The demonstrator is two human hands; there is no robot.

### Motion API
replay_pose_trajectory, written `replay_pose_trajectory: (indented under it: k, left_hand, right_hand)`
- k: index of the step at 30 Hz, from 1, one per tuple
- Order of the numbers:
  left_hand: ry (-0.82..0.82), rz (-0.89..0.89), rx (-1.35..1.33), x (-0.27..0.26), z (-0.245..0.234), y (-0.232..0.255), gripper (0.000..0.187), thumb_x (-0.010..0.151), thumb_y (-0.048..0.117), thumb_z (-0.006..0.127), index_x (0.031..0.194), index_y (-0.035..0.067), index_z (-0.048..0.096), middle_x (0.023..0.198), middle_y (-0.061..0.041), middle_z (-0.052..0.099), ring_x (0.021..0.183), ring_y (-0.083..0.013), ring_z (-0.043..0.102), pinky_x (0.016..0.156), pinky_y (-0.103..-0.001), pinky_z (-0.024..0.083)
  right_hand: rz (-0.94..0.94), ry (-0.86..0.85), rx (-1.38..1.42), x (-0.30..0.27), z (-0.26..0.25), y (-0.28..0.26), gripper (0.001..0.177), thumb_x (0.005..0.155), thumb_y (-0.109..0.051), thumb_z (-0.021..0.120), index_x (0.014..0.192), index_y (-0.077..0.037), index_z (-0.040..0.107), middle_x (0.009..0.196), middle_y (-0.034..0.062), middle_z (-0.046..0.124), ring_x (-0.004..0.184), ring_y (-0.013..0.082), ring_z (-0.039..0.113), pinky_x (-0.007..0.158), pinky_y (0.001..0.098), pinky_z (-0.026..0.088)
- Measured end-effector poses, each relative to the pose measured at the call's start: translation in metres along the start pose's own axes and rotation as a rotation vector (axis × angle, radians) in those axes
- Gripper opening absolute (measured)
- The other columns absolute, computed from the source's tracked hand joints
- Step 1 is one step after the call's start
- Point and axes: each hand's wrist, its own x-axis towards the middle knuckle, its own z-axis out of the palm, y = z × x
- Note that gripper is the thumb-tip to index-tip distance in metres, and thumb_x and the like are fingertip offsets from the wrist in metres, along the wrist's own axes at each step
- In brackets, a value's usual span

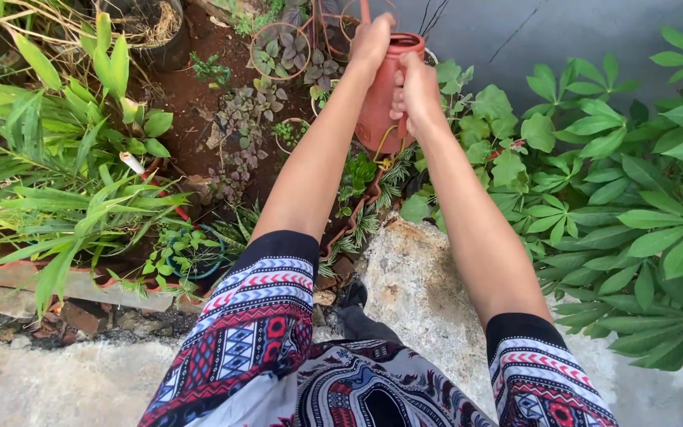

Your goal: Watering several different types of plants in pots and garden beds using a watering can.

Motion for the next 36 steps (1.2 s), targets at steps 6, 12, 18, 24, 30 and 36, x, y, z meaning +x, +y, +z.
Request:
replay_pose_trajectory:
  k: [6,12,18,24,30,36]
  left_hand:
    - [-0.035,-0.045,-0.023,-0.025,-0.015,-0.006,0.035,0.079,0.036,0.046,0.083,0.007,0.066,0.075,-0.006,0.062,0.061,-0.0165,0.059,0.065,-0.031,0.050]
    - [-0.082,-0.117,0.103,-0.050,-0.031,-0.014,0.073,0.072,0.040,0.057,0.134,0.002,0.060,0.139,-0.021,0.060,0.139,-0.0325,0.049,0.117,-0.045,0.036]
    - [-0.062,-0.121,0.030,-0.048,-0.031,-0.047,0.065,0.074,0.038,0.061,0.130,0.004,0.062,0.131,-0.019,0.063,0.135,-0.0338,0.051,0.115,-0.046,0.035]
    - [-0.054,-0.105,0.036,-0.068,-0.058,-0.062,0.064,0.074,0.037,0.059,0.126,-0.001,0.063,0.135,-0.022,0.062,0.137,-0.0349,0.050,0.115,-0.046,0.037]
    - [-0.013,-0.144,0.080,-0.112,-0.119,-0.048,0.063,0.074,0.042,0.057,0.127,0.007,0.066,0.134,-0.015,0.064,0.136,-0.0311,0.052,0.114,-0.044,0.039]
    - [0.027,-0.116,0.054,-0.098,-0.157,-0.074,0.065,0.070,0.044,0.062,0.121,0.005,0.069,0.130,-0.019,0.066,0.133,-0.0337,0.054,0.112,-0.045,0.041]
  right_hand:
    - [0.038,0.057,0.042,-0.015,0.010,0.020,0.037,0.100,-0.028,0.043,0.066,-0.015,0.044,0.047,-0.0058,0.032,0.034,0.0096,0.027,0.035,0.0280,0.027]
    - [0.059,0.204,0.014,-0.014,0.020,0.057,0.035,0.089,-0.038,0.054,0.071,-0.008,0.048,0.048,0.0000,0.031,0.032,0.0134,0.036,0.032,0.0290,0.031]
    - [0.067,0.206,-0.002,-0.030,0.026,0.074,0.035,0.088,-0.037,0.055,0.067,-0.010,0.049,0.047,0.0000,0.030,0.030,0.0128,0.036,0.030,0.0281,0.031]
    - [0.055,0.210,-0.034,-0.056,0.048,0.085,0.035,0.087,-0.034,0.056,0.065,-0.008,0.050,0.045,0.0029,0.032,0.029,0.0147,0.037,0.030,0.0304,0.030]
    - [0.038,0.149,-0.008,-0.073,0.101,0.096,0.035,0.089,-0.032,0.056,0.066,-0.007,0.050,0.046,0.0046,0.033,0.030,0.0149,0.037,0.031,0.0298,0.030]
    - [0.025,0.125,0.071,-0.092,0.145,0.116,0.038,0.092,-0.033,0.055,0.067,-0.004,0.051,0.045,0.0065,0.034,0.030,0.0162,0.037,0.030,0.0325,0.032]
